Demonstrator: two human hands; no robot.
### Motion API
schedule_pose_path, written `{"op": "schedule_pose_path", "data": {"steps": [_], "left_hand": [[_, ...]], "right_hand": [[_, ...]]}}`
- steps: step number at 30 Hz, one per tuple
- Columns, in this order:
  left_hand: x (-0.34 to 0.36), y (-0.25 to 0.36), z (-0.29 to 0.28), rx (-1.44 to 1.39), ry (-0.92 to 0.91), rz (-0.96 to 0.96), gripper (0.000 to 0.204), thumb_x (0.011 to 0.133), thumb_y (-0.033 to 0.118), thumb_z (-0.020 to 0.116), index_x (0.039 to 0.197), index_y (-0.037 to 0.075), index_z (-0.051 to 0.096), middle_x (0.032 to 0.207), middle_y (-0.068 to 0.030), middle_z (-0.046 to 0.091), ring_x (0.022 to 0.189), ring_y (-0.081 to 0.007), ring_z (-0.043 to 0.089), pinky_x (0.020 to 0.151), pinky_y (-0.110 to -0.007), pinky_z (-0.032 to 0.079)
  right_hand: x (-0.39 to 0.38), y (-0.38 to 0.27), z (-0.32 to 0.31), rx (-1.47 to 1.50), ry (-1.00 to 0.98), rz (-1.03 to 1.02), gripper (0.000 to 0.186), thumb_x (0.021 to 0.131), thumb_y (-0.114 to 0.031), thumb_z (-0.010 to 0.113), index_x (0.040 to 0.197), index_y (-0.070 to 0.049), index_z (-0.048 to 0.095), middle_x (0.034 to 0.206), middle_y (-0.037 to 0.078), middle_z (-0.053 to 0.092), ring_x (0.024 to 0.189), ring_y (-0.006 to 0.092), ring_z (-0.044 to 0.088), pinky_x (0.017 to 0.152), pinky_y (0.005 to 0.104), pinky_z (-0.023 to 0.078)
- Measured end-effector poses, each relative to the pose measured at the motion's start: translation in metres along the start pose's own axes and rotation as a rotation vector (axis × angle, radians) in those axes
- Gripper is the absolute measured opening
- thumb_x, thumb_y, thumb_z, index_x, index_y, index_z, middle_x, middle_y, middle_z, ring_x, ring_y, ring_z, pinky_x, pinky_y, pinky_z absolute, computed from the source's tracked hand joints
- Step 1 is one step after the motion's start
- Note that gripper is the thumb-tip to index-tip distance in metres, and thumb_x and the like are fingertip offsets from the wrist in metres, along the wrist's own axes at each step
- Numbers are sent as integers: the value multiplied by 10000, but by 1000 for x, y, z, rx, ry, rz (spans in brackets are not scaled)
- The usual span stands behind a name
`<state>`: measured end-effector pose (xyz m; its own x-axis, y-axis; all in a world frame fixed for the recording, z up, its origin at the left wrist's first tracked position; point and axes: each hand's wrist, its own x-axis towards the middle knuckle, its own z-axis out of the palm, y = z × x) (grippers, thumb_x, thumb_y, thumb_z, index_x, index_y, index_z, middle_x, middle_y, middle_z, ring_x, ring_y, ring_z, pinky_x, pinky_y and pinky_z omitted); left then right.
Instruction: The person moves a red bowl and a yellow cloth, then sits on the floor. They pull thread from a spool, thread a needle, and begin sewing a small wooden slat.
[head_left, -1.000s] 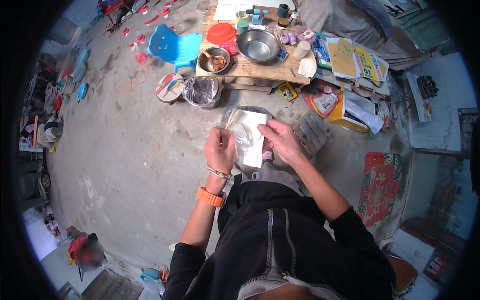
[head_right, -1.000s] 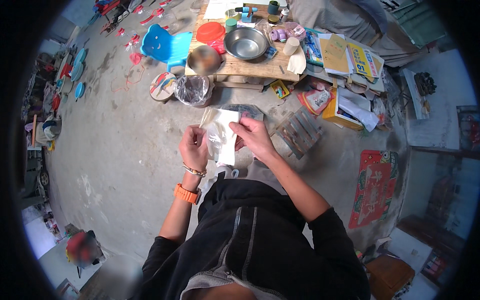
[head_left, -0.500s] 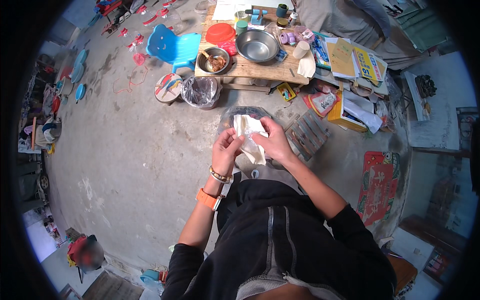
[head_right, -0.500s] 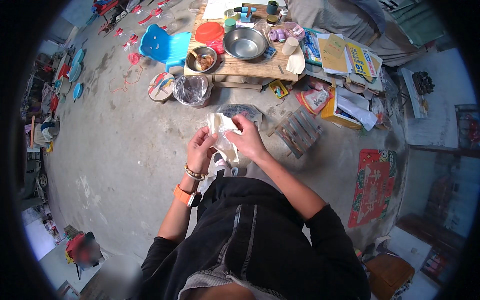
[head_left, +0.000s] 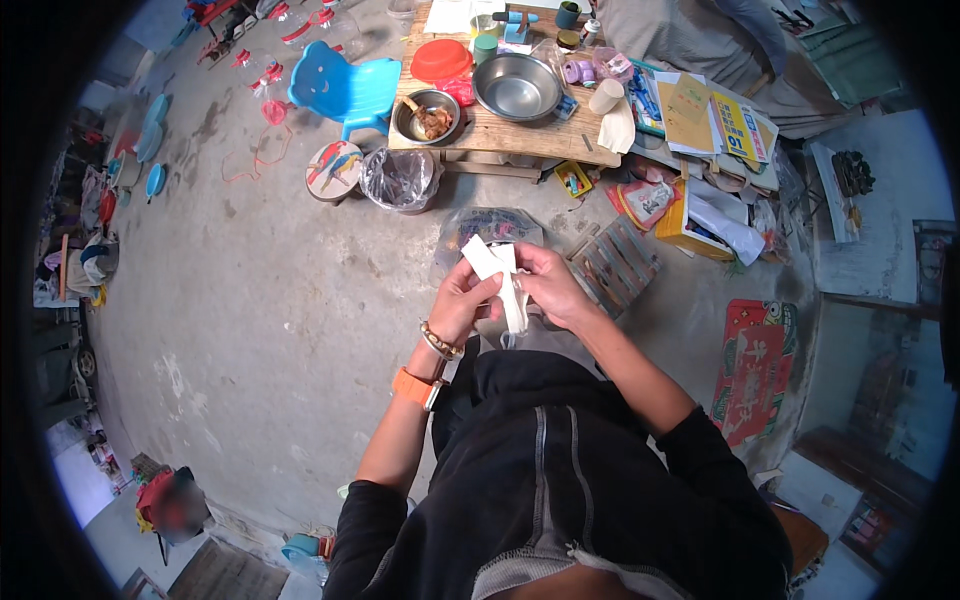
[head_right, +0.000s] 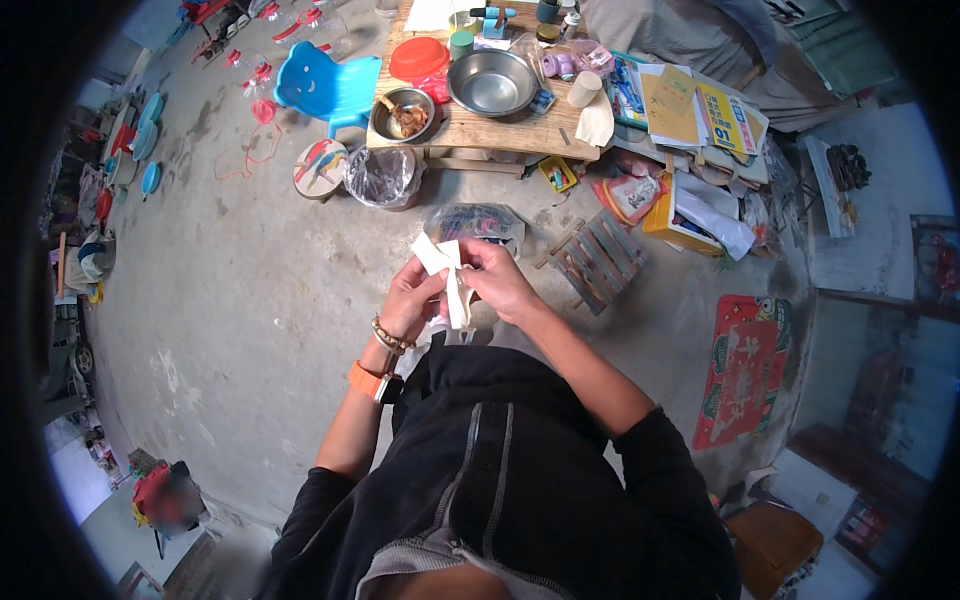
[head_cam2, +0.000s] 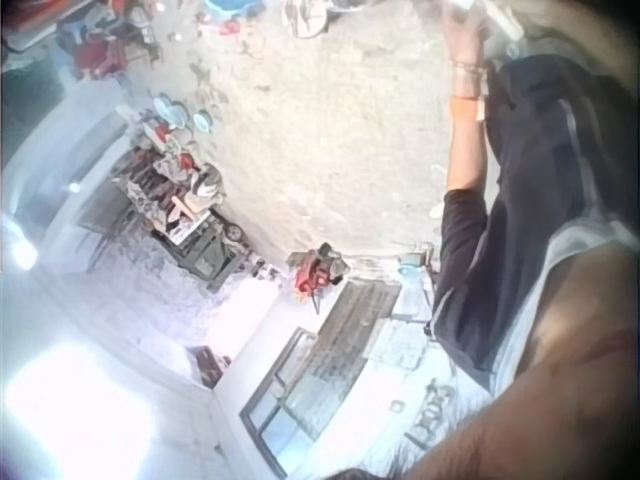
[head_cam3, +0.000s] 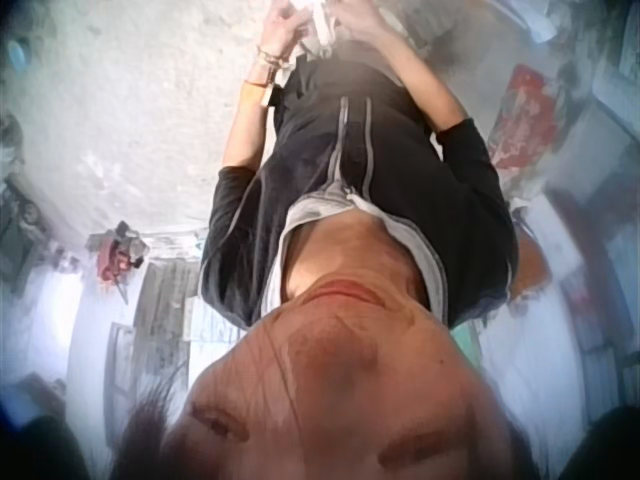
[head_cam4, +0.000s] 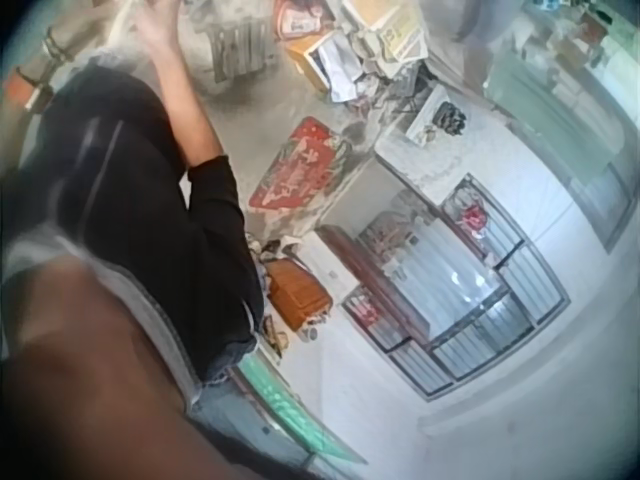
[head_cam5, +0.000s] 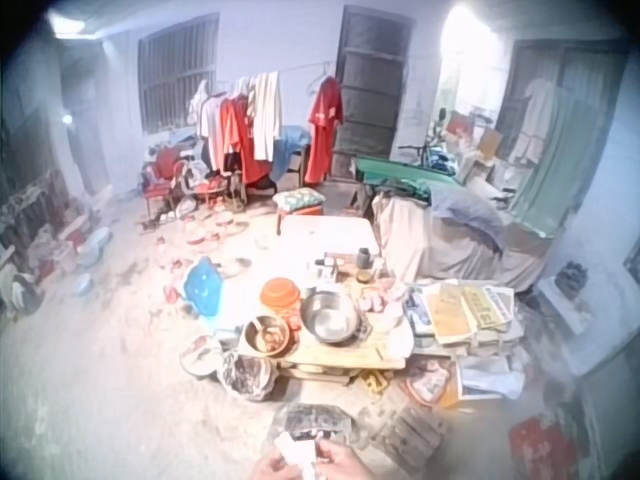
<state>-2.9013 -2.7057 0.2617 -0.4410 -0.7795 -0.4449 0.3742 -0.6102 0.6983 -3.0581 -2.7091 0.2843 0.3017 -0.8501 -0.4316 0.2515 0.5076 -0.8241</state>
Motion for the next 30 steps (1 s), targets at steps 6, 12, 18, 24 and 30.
{"op": "schedule_pose_path", "data": {"steps": [6, 12, 18, 24, 30], "left_hand": [[12, -3, -14, 20, 142, 145, 297, 824, 60, 545, 1110, 44, 470, 921, -44, 599, 774, -116, 595, 613, -240, 502], [16, 0, -11, -149, 169, 235, 297, 801, -2, 531, 1087, 41, 460, 896, -75, 600, 703, -145, 605, 548, -244, 504], [11, 1, -13, 64, 109, 261, 192, 764, -30, 535, 900, 60, 435, 697, -33, 542, 395, -72, 456, 316, -187, 326], [3, 10, -7, -122, 58, 174, 248, 799, 10, 503, 1041, 26, 456, 842, -77, 566, 626, -137, 557, 514, -244, 459], [-8, 5, -16, -52, -6, 250, 251, 841, 67, 517, 1071, -32, 546, 1120, -89, 492, 877, -177, 566, 717, -268, 489]], "right_hand": [[-2, -13, -15, 135, -157, 119, 427, 783, 8, 514, 1203, 12, 436, 1050, 50, 540, 840, 103, 541, 722, 254, 469], [-7, -3, -1, -205, -193, -219, 586, 697, 84, 590, 1238, 8, 381, 1137, 72, 462, 902, 129, 523, 726, 259, 470], [18, 6, 10, -282, 58, -360, 187, 702, -3, 653, 869, 22, 574, 825, 28, 535, 739, 67, 508, 610, 219, 423], [25, 15, 2, -283, 168, -298, 68, 722, -20, 628, 751, 13, 577, 720, -8, 539, 659, 28, 469, 545, 189, 374], [27, 12, -6, -305, 108, -73, 33, 744, -16, 588, 747, 11, 571, 675, -12, 549, 590, 40, 490, 520, 179, 393]]}}
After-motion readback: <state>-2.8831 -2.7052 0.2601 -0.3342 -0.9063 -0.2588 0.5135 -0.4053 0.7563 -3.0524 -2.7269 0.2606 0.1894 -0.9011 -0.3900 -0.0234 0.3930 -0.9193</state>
